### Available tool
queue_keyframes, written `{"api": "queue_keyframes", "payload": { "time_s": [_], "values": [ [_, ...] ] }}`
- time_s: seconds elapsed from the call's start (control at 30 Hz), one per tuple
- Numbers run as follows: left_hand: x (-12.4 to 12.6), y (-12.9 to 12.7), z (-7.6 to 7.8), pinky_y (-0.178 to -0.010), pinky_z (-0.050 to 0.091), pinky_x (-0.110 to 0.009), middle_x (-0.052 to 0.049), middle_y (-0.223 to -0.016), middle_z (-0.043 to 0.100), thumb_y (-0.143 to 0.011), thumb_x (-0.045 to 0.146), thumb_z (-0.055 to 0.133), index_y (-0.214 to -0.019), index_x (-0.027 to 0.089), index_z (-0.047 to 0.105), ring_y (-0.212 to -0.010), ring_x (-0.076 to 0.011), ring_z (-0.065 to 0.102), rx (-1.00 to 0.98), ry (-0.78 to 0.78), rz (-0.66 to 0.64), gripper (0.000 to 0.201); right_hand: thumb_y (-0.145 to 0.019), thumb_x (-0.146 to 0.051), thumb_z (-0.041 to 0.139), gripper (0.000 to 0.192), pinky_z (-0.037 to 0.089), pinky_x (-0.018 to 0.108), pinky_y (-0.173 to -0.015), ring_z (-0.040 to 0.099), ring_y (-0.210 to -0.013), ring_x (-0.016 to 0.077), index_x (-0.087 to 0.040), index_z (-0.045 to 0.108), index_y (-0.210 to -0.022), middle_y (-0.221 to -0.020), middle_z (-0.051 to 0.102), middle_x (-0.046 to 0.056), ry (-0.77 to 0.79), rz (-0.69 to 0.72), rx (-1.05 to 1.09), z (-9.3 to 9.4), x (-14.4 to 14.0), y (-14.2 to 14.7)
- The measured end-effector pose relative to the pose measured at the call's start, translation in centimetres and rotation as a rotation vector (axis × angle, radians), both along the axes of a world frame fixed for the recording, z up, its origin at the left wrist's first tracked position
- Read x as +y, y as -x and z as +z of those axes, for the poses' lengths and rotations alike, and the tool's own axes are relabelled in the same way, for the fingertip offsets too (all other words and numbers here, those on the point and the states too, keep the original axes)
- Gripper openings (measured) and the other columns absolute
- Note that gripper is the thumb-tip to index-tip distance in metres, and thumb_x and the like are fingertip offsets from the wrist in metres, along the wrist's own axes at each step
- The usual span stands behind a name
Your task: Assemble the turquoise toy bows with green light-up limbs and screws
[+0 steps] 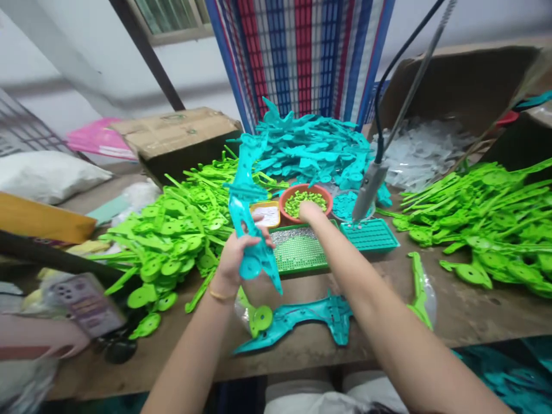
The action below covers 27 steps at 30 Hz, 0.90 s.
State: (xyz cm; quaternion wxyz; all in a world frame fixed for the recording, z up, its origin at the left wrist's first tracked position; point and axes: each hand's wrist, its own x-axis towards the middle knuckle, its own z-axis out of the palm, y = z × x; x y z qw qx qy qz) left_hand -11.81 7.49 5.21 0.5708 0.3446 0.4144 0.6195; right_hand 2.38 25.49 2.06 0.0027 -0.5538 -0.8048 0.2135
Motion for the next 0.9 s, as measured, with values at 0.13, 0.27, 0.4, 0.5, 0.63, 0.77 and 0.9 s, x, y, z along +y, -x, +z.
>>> {"api": "queue_keyframes", "payload": {
  "time_s": [0.13, 0.27, 0.4, 0.5, 0.63, 0.77, 0.9],
  "values": [
    [-5.8, 1.2, -1.6, -0.063, 0.055, -0.032, 0.000, -0.080, 0.063, -0.071, 0.020, 0.068, -0.112, 0.020, 0.054, -0.066, -0.0165, 0.064, 0.044, 0.034, 0.032, 0.044, -0.090, -0.035, 0.059, 0.037, 0.052, 0.041, -0.089, 0.060, -0.105, 0.0213, -0.012, 0.057, -0.120, -0.121, 0.058, 0.013, -0.050, -0.110, 0.154, -0.3, 0.1, -0.9],
    [-8.1, 0.9, -2.7, -0.066, 0.054, -0.032, 0.000, -0.077, 0.062, -0.080, 0.032, 0.065, -0.110, 0.020, 0.055, -0.067, -0.0154, 0.063, -0.045, -0.007, 0.112, 0.034, -0.096, -0.025, 0.045, 0.030, 0.048, 0.036, -0.094, 0.060, -0.107, 0.0208, -0.008, 0.059, -0.115, -0.118, 0.063, 0.017, -0.122, -0.106, 0.411, -0.2, -2.9, -2.3],
    [-8.2, -0.7, -3.3, -0.066, 0.053, -0.030, 0.001, -0.071, 0.059, -0.086, 0.049, 0.055, -0.100, 0.021, 0.059, -0.064, -0.0133, 0.060, -0.192, -0.042, 0.175, 0.032, -0.090, -0.027, 0.053, 0.034, 0.051, 0.030, -0.089, 0.061, -0.106, 0.0155, -0.014, 0.054, -0.121, -0.121, 0.064, 0.010, -0.027, -0.040, 0.856, -1.0, -10.0, -3.4],
    [-7.9, -1.9, -3.8, -0.065, 0.053, -0.030, 0.001, -0.070, 0.058, -0.086, 0.058, 0.050, -0.096, 0.022, 0.059, -0.062, -0.0130, 0.059, -0.272, -0.033, 0.185, 0.039, -0.080, -0.028, 0.066, 0.028, 0.054, 0.034, -0.084, 0.064, -0.096, 0.0168, -0.016, 0.062, -0.105, -0.105, 0.069, 0.008, 0.169, -0.030, 1.187, -1.9, -16.0, -4.3],
    [-8.0, -3.2, -4.0, -0.064, 0.053, -0.029, 0.001, -0.069, 0.057, -0.088, 0.061, 0.044, -0.096, 0.022, 0.060, -0.063, -0.0129, 0.060, -0.275, -0.056, 0.208, 0.043, -0.090, -0.032, 0.052, 0.024, 0.055, 0.030, -0.067, 0.065, -0.076, 0.0130, -0.019, 0.059, -0.109, -0.092, 0.067, 0.005, 0.295, 0.034, 1.210, -3.2, -21.4, -5.4],
    [-8.4, -4.4, -3.9, -0.065, 0.053, -0.029, 0.001, -0.069, 0.057, -0.089, 0.059, 0.043, -0.097, 0.023, 0.059, -0.064, -0.0127, 0.060, -0.247, -0.055, 0.228, 0.040, -0.089, -0.032, 0.056, 0.027, 0.051, 0.027, -0.062, 0.060, -0.069, 0.0121, -0.021, 0.057, -0.114, -0.082, 0.063, 0.002, 0.144, 0.100, 1.022, -3.9, -23.3, -6.3],
    [-8.4, -5.5, -3.8, -0.063, 0.053, -0.029, 0.001, -0.071, 0.058, -0.089, 0.058, 0.044, -0.096, 0.023, 0.058, -0.063, -0.0129, 0.060, -0.231, -0.026, 0.251, 0.039, -0.086, -0.033, 0.063, 0.014, 0.050, 0.026, -0.064, 0.061, -0.072, 0.0136, -0.020, 0.065, -0.092, -0.082, 0.068, 0.002, 0.057, 0.220, 0.942, -3.7, -23.6, -7.2]
  ]
}}
